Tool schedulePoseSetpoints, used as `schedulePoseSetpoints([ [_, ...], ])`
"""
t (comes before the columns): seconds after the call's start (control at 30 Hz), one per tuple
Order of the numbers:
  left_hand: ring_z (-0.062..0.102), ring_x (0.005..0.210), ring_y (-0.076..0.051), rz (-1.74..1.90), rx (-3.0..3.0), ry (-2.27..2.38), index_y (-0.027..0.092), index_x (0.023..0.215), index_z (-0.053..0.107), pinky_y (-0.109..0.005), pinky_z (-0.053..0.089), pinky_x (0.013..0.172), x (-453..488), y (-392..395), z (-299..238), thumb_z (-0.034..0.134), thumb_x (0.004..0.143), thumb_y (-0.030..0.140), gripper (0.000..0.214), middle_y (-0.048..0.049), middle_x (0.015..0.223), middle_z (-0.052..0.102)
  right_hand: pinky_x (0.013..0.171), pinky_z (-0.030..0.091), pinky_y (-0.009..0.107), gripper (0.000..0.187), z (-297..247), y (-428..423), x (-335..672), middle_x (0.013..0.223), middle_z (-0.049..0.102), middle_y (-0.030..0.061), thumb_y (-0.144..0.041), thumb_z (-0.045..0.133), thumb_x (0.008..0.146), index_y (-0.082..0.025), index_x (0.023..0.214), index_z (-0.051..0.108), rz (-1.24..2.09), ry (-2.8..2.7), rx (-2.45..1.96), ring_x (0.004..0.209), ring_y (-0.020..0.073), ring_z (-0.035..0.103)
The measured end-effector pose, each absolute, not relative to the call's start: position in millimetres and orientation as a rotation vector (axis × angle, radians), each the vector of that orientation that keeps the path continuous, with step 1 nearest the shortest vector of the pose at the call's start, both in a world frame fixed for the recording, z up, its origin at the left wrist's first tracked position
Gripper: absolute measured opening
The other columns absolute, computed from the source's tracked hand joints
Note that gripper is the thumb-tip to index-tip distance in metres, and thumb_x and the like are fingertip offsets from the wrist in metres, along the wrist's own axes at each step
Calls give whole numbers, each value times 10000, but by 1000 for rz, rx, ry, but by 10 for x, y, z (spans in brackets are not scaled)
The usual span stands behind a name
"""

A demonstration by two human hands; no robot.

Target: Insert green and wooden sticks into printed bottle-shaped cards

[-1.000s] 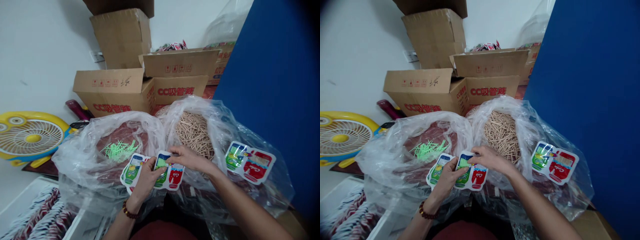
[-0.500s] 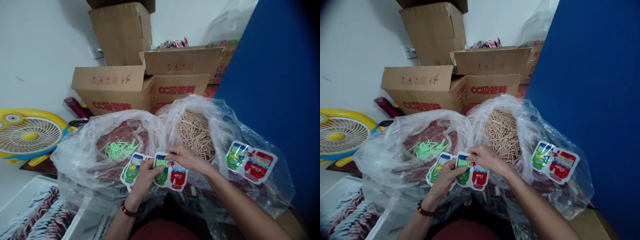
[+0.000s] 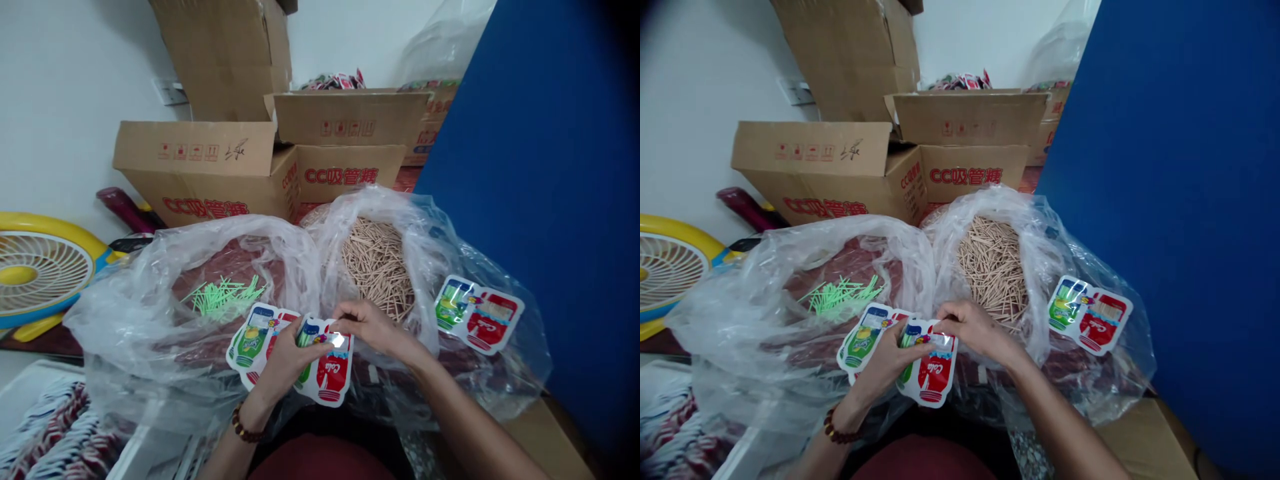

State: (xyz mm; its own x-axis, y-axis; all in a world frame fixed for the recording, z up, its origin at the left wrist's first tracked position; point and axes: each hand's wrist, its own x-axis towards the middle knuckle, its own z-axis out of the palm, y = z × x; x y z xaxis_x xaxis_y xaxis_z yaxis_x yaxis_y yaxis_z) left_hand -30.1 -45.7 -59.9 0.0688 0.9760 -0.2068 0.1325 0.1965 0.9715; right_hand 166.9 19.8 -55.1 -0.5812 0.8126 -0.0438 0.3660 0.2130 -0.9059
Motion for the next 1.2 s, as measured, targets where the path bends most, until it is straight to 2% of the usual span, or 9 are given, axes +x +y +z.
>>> schedulePoseSetpoints([
  [0.17, 623, 704, -178, 878, 1126, 1294, 138, 880, 667, -245, 480, 650, -305, -538, -688, 714, 715, 346, 269, -29, 806, 709, 557, 343, 196, 195, -570, 55, 1615, 635, 564, -35, -339, 624, 815, -159, 749, 653, 1345, -1999, -1112, 611, 98, 487],
  [0.37, 615, 676, -176, 789, 1252, 1317, 137, 771, 689, -239, 467, 656, -331, -555, -697, 684, 737, 290, 157, -20, 739, 708, 543, 339, 197, 215, -592, -48, 1635, 629, 598, -33, -358, 631, 821, -163, 738, 673, 1271, -2024, -1150, 579, 95, 517],
  [0.57, 626, 688, -178, 772, 1189, 1236, 130, 783, 690, -235, 475, 653, -260, -550, -667, 679, 755, 316, 189, -29, 748, 709, 542, 310, 190, 291, -519, -81, 1715, 598, 570, -45, -388, 600, 852, -162, 677, 654, 1145, -2107, -1136, 559, 79, 488],
  [0.77, 623, 661, -169, 729, 1012, 1157, 118, 862, 701, -243, 486, 626, -257, -585, -687, 754, 695, 333, 277, -47, 774, 714, 571, 339, 189, 280, -561, -125, 1726, 626, 589, -42, -404, 605, 849, -170, 703, 655, 1147, -2058, -1099, 589, 84, 512],
  [0.93, 593, 614, -145, 740, 1058, 1190, 129, 792, 714, -214, 456, 581, -214, -590, -676, 739, 706, 308, 200, -27, 722, 706, 521, 284, 196, 401, -612, -184, 1731, 564, 509, -52, -493, 570, 850, -155, 637, 605, 1108, -2116, -1130, 543, 74, 443],
  [1.03, 576, 606, -140, 720, 1068, 1202, 141, 752, 707, -207, 439, 566, -200, -602, -677, 728, 710, 313, 178, -12, 697, 691, 527, 305, 200, 404, -600, -147, 1858, 582, 522, -49, -486, 523, 882, -160, 656, 600, 1146, -2147, -1122, 558, 84, 464],
  [1.13, 533, 559, -119, 717, 1085, 1194, 145, 672, 676, -199, 414, 551, -213, -611, -673, 704, 732, 332, 198, 10, 618, 648, 632, 384, 226, 334, -597, 47, 2127, 733, 616, -13, -399, 421, 948, -176, 811, 629, 941, -2160, -1221, 689, 121, 552],
  [1.2, 508, 535, -110, 727, 1093, 1201, 146, 627, 658, -193, 392, 530, -219, -611, -661, 705, 727, 344, 227, 17, 579, 620, 757, 400, 281, 249, -625, 240, 2320, 888, 639, 36, -315, 428, 943, -187, 931, 641, 560, -2269, -1386, 844, 167, 565],
])
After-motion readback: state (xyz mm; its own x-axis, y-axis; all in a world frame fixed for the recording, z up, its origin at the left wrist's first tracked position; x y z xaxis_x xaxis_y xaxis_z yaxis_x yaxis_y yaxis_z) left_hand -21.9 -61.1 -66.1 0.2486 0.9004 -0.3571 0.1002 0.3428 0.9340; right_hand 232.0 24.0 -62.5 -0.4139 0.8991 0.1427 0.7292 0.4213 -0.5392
